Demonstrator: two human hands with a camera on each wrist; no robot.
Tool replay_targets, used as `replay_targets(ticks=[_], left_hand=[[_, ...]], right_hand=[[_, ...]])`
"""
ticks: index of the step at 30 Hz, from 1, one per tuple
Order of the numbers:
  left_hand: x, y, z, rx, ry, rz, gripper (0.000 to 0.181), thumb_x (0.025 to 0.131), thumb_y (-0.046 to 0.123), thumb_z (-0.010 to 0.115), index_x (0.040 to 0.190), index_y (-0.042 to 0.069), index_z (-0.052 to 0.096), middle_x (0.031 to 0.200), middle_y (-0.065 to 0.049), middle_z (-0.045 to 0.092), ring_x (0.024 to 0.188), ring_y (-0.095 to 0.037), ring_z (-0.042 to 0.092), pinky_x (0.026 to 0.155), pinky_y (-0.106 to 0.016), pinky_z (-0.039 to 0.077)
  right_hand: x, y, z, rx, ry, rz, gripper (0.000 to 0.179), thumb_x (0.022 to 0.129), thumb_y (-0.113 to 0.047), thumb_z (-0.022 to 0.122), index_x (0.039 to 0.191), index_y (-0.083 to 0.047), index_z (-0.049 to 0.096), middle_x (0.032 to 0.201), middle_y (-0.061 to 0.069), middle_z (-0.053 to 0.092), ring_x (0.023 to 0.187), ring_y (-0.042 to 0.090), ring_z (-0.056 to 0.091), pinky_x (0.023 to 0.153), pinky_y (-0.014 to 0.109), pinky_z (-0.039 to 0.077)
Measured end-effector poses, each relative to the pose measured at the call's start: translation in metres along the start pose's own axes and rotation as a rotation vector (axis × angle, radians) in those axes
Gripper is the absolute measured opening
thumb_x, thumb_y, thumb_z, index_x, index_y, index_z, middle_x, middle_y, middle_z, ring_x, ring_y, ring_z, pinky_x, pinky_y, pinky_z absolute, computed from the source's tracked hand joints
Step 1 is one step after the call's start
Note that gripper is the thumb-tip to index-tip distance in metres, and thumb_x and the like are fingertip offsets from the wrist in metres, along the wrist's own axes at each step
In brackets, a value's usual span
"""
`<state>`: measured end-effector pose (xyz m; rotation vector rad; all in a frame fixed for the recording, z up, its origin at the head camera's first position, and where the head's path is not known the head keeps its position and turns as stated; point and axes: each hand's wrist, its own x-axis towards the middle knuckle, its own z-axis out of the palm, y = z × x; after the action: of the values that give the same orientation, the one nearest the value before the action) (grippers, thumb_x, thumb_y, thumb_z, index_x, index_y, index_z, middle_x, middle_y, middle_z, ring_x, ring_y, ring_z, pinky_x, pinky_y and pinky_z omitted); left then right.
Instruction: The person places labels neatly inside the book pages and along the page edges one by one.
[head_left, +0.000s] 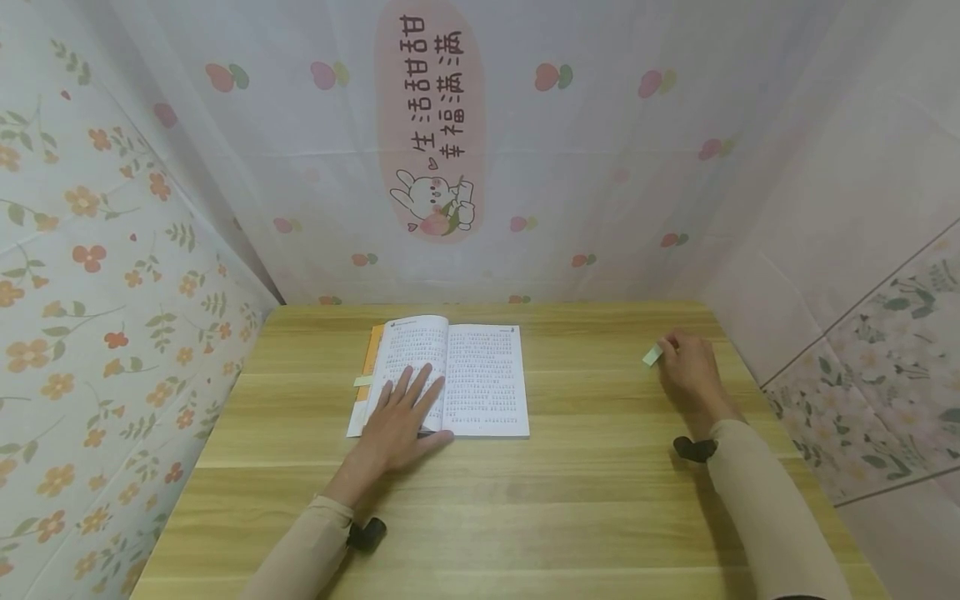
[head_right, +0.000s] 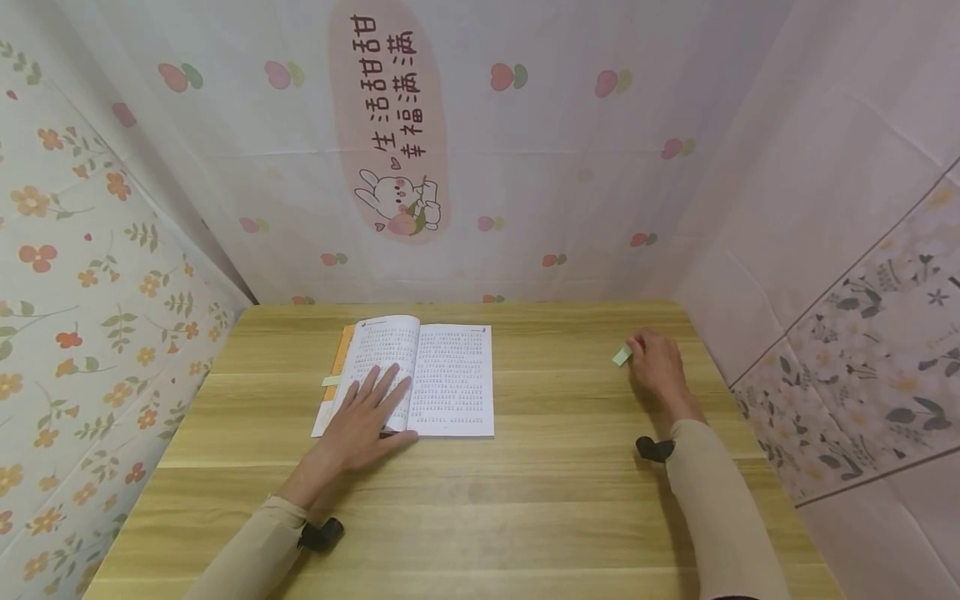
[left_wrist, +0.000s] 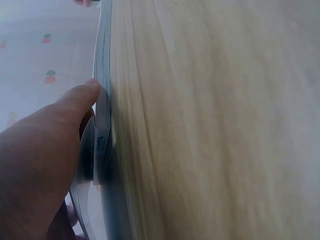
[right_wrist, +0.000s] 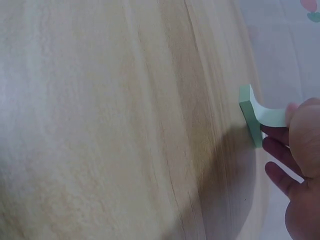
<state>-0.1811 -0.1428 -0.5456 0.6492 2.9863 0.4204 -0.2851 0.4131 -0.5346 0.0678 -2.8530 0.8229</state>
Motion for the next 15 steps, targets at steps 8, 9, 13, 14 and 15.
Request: replay_targets(ticks=[8,9,13,14,15], left_hand=[[0.0000,0.0005,-0.0002,0.004,0.000,0.000,0.097,0.107,0.067,0.066,0.182,0.019,0.026,0.193,-0.012,0.012,0.179,-0.046,0.010,0.141,-0.074,0.016],[0.0002,0.0005,-0.0002,0.004,0.000,0.000,0.097,0.107,0.067,0.065,0.182,0.019,0.026,0.193,-0.012,0.011,0.179,-0.046,0.010,0.141,-0.074,0.016],[0.0004,0.0003,-0.0001,0.006,-0.007,0.001,0.098,0.107,0.068,0.065,0.182,0.019,0.026,0.193,-0.012,0.011,0.179,-0.046,0.009,0.141,-0.074,0.016],[0.0003,0.0002,-0.0001,0.007,-0.008,0.001,0.098,0.107,0.068,0.065,0.182,0.019,0.025,0.193,-0.012,0.011,0.179,-0.046,0.009,0.141,-0.074,0.016],[0.0003,0.0001,0.0000,0.008,-0.008,0.001,0.098,0.107,0.068,0.065,0.182,0.019,0.026,0.193,-0.012,0.011,0.179,-0.046,0.009,0.141,-0.074,0.016]], right_hand=[[0.0019,-0.0004,-0.0005,-0.011,-0.022,-0.012,0.032,0.117,-0.017,0.060,0.126,0.011,0.070,0.122,0.040,0.076,0.113,0.062,0.073,0.095,0.072,0.062],[0.0018,-0.0008,-0.0005,-0.012,-0.020,-0.014,0.031,0.116,-0.017,0.061,0.126,0.011,0.070,0.121,0.040,0.077,0.112,0.062,0.074,0.095,0.072,0.062],[0.0007,-0.0012,-0.0005,-0.022,-0.016,-0.015,0.028,0.114,-0.015,0.065,0.122,0.012,0.071,0.119,0.039,0.077,0.113,0.064,0.072,0.097,0.073,0.060],[0.0004,-0.0012,-0.0004,-0.025,-0.016,-0.014,0.028,0.114,-0.014,0.065,0.121,0.012,0.071,0.118,0.040,0.077,0.113,0.064,0.072,0.097,0.073,0.060],[0.0002,-0.0012,-0.0002,-0.030,-0.017,-0.012,0.028,0.114,-0.014,0.065,0.120,0.012,0.071,0.118,0.039,0.077,0.112,0.064,0.072,0.096,0.073,0.060]])
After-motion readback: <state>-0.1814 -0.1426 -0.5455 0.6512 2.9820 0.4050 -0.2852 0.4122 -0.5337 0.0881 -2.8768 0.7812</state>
